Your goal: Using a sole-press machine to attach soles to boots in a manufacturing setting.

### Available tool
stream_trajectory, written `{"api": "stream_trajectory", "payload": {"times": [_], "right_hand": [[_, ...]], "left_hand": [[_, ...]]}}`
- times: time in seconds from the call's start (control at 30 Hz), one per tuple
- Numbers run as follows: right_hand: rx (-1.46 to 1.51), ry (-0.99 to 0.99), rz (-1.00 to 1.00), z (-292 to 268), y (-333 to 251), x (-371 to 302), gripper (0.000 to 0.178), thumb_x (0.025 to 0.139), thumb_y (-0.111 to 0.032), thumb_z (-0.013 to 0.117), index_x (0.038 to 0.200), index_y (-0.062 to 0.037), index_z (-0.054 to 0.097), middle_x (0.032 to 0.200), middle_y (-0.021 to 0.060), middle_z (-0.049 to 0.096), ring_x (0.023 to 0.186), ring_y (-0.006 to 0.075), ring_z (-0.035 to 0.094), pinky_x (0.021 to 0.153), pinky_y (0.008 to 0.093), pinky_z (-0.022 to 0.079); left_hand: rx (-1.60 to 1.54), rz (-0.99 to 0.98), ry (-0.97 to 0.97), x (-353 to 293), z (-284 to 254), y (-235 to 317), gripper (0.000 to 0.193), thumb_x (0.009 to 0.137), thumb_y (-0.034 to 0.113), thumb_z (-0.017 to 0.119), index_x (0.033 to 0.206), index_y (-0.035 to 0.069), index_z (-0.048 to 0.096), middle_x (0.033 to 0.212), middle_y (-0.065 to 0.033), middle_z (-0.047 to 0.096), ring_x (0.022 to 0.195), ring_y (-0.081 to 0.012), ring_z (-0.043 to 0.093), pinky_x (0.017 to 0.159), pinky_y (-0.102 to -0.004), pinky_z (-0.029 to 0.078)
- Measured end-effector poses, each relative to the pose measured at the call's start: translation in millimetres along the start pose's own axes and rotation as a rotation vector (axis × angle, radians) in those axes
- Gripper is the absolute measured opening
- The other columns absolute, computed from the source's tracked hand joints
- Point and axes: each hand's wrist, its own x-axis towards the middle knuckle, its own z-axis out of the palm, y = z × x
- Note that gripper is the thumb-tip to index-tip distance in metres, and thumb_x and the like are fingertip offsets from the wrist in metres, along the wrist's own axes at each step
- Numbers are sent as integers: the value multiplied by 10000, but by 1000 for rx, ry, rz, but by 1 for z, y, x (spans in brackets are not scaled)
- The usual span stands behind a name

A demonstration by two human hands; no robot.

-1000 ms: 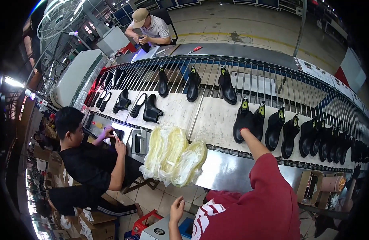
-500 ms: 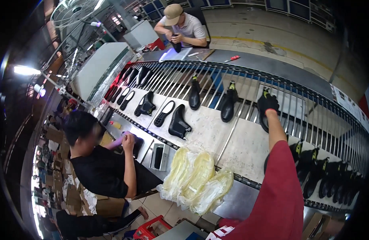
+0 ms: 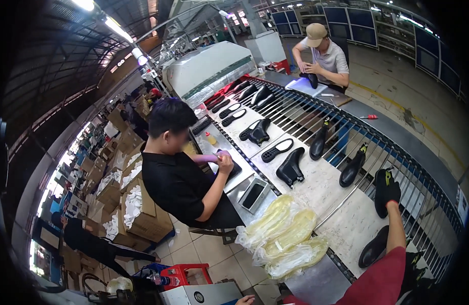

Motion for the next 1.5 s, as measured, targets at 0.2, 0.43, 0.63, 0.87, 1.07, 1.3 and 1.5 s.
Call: {"api": "stream_trajectory", "payload": {"times": [0.2,0.43,0.63,0.87,1.07,1.3,1.5], "right_hand": [[165,193,-740,-43,-2,-92,164,889,-155,599,965,-19,648,932,200,620,887,414,635,751,422,498],[351,-132,-1392,-196,-136,-300,158,820,-21,654,951,-73,582,995,163,634,721,360,660,579,391,536],[584,-587,-1795,-247,-196,-436,263,867,-138,716,1109,-44,674,1045,129,710,785,276,716,679,347,596],[1397,-735,-1640,-171,-199,-575,727,823,-83,814,1453,-117,453,1500,232,433,1262,347,587,982,385,523],[1103,-2177,-769,-147,-222,-664,848,886,-122,744,1579,-55,260,1546,88,417,1392,203,432,1107,364,401],[1082,-2521,-143,-185,-396,-768,479,996,-296,617,1385,-28,533,1317,133,642,1165,252,647,1033,389,511],[1030,-2260,-751,-139,-533,-920,480,885,-294,747,1252,-5,635,1118,131,720,957,216,703,868,335,573]], "left_hand": [[-721,-244,-466,-7,0,18,552,1053,367,547,1501,72,417,1396,-175,577,1244,-297,610,1017,-407,526],[-1131,12,-835,-71,-32,142,830,1040,610,364,1609,63,106,1487,-278,451,1305,-391,549,1064,-505,500],[-1738,118,-1025,-135,-81,101,877,965,730,354,1490,32,444,1452,-226,531,1312,-372,550,1132,-518,416],[-2005,597,-161,-277,-108,45,690,948,436,435,1453,-32,472,1407,-220,578,1272,-364,578,1128,-490,420],[-1482,732,791,-317,-145,60,778,925,303,546,1605,116,216,1589,-135,350,1422,-328,405,1179,-479,341],[-816,573,983,-372,-164,-10,751,1074,279,510,1623,102,28,1630,-154,283,1456,-249,368,1148,-351,354],[-948,181,725,-367,-71,-69,551,1063,277,552,1538,51,386,1522,-140,472,1332,-214,515,1116,-339,413]]}}
